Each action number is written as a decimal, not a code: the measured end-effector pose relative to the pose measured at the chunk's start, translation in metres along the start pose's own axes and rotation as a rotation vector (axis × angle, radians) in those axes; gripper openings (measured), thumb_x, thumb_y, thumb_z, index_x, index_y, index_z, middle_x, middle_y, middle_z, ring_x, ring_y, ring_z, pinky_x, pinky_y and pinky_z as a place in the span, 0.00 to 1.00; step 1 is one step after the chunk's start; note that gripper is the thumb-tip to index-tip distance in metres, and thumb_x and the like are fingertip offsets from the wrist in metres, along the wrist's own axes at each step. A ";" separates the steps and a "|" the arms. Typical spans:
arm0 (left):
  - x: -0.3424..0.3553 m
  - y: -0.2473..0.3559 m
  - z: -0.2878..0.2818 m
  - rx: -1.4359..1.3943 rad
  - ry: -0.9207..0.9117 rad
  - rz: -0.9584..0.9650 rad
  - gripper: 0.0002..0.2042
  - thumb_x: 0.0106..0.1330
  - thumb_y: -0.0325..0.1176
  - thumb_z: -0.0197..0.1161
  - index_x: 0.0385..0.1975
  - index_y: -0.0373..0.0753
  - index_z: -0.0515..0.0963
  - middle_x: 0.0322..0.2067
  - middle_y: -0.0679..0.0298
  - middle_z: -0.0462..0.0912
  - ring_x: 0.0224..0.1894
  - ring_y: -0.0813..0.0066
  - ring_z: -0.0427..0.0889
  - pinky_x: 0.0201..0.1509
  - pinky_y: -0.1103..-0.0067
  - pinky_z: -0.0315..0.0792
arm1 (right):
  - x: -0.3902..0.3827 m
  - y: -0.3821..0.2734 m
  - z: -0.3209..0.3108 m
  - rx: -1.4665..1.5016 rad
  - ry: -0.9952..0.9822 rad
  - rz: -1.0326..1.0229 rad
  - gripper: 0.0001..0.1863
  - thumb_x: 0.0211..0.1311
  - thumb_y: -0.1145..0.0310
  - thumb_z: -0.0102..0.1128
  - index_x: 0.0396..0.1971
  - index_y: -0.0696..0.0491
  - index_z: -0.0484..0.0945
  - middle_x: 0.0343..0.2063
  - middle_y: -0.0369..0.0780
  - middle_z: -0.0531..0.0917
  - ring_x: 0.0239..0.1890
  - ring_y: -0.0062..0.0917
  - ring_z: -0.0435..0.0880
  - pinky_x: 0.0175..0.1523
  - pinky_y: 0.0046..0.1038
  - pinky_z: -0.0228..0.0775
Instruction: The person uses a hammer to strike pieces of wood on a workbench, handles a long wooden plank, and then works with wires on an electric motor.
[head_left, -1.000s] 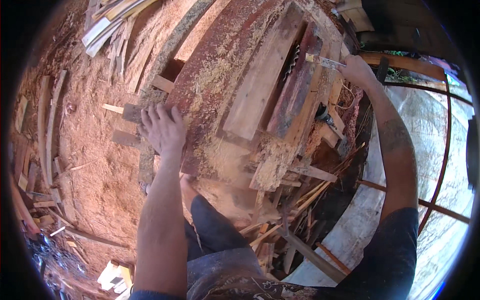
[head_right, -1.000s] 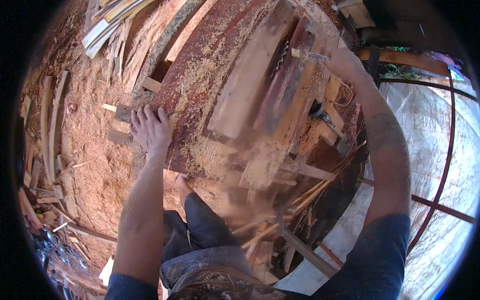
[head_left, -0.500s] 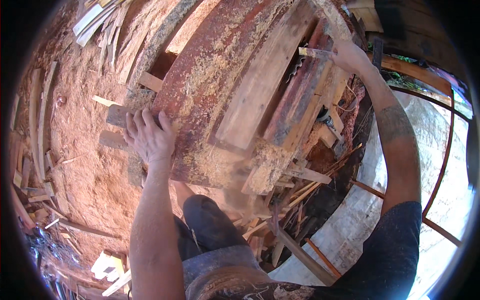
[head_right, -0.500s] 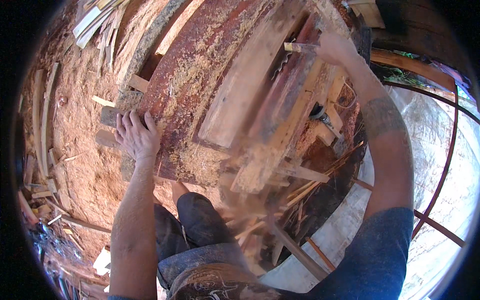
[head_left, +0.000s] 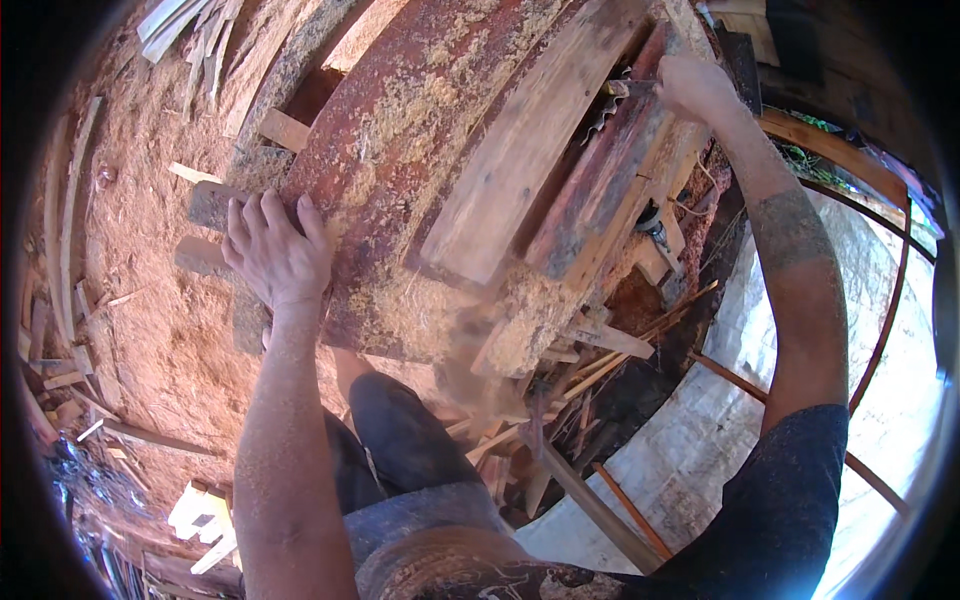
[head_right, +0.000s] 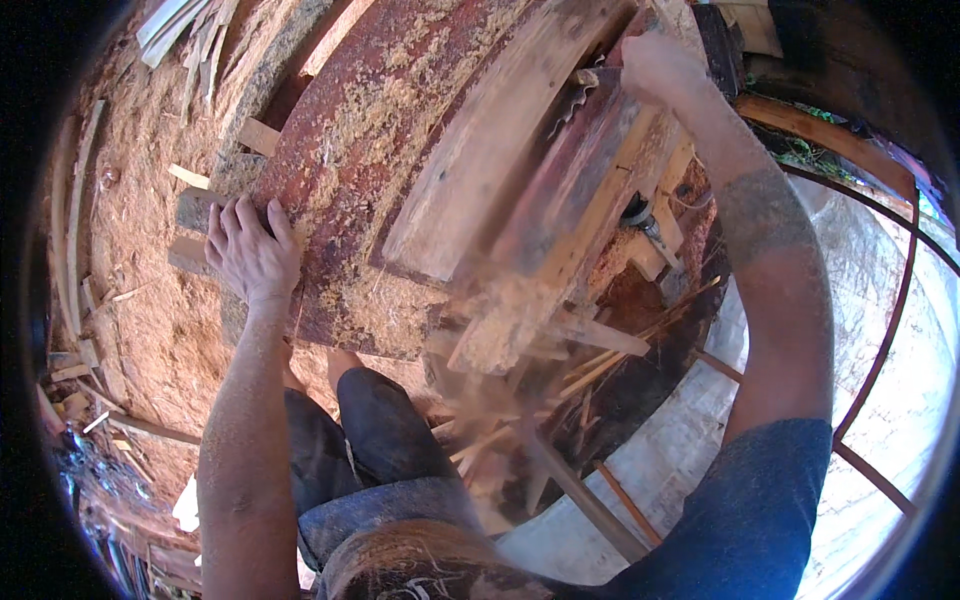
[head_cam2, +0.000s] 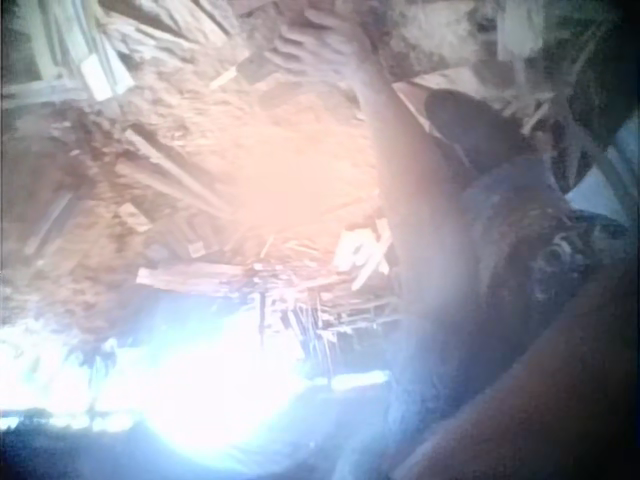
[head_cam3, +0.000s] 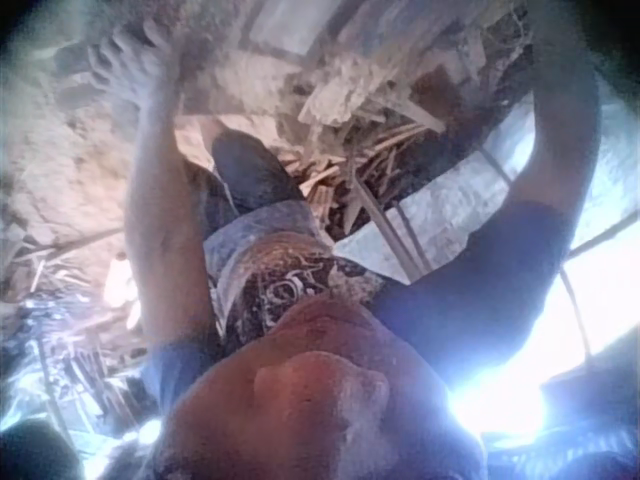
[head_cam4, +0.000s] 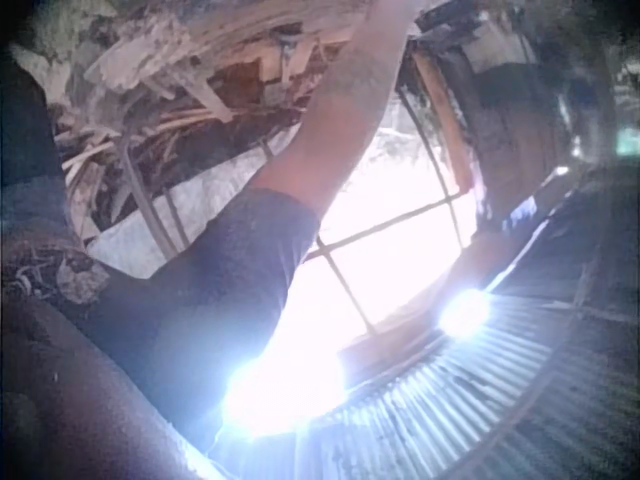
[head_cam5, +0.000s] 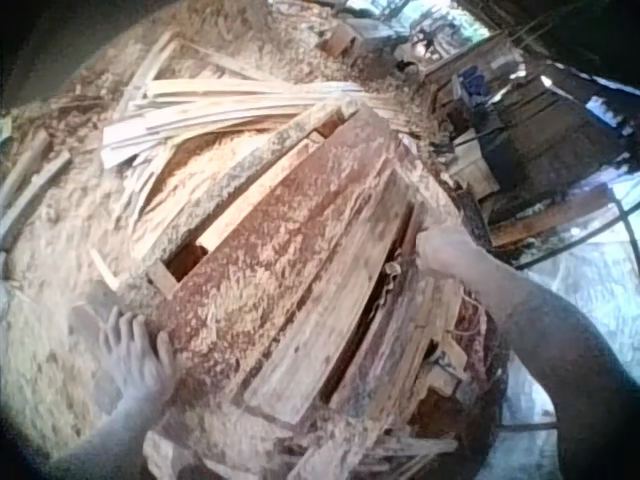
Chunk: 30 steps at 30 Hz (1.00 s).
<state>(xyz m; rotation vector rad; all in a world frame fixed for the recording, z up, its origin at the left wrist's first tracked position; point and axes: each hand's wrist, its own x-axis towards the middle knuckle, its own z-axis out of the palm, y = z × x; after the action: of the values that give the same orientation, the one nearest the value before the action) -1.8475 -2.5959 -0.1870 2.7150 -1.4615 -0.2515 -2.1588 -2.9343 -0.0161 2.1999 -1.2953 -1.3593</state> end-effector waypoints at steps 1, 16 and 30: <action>0.000 -0.001 0.000 0.011 0.004 0.003 0.23 0.70 0.52 0.49 0.55 0.40 0.74 0.58 0.59 0.74 0.69 0.57 0.61 0.70 0.57 0.51 | 0.000 -0.003 -0.003 0.008 0.027 0.009 0.17 0.56 0.71 0.53 0.44 0.56 0.83 0.46 0.49 0.84 0.50 0.43 0.84 0.53 0.42 0.77; 0.001 -0.004 0.000 0.024 -0.053 -0.018 0.26 0.71 0.53 0.47 0.57 0.39 0.73 0.60 0.57 0.72 0.71 0.56 0.58 0.71 0.56 0.49 | -0.002 -0.010 -0.008 -0.074 -0.066 0.044 0.16 0.56 0.72 0.54 0.43 0.54 0.84 0.44 0.47 0.85 0.48 0.43 0.84 0.52 0.43 0.78; -0.004 0.008 0.004 -0.032 -0.048 -0.019 0.28 0.72 0.57 0.42 0.54 0.38 0.73 0.60 0.52 0.73 0.71 0.54 0.58 0.69 0.53 0.51 | -0.257 -0.034 0.318 0.657 0.083 0.778 0.25 0.66 0.72 0.44 0.64 0.53 0.68 0.43 0.54 0.81 0.46 0.50 0.81 0.50 0.46 0.74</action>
<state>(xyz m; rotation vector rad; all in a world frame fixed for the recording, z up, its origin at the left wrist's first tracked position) -1.8571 -2.5971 -0.1896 2.7175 -1.4313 -0.3393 -2.4424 -2.6402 -0.0538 1.6638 -2.4494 -0.5765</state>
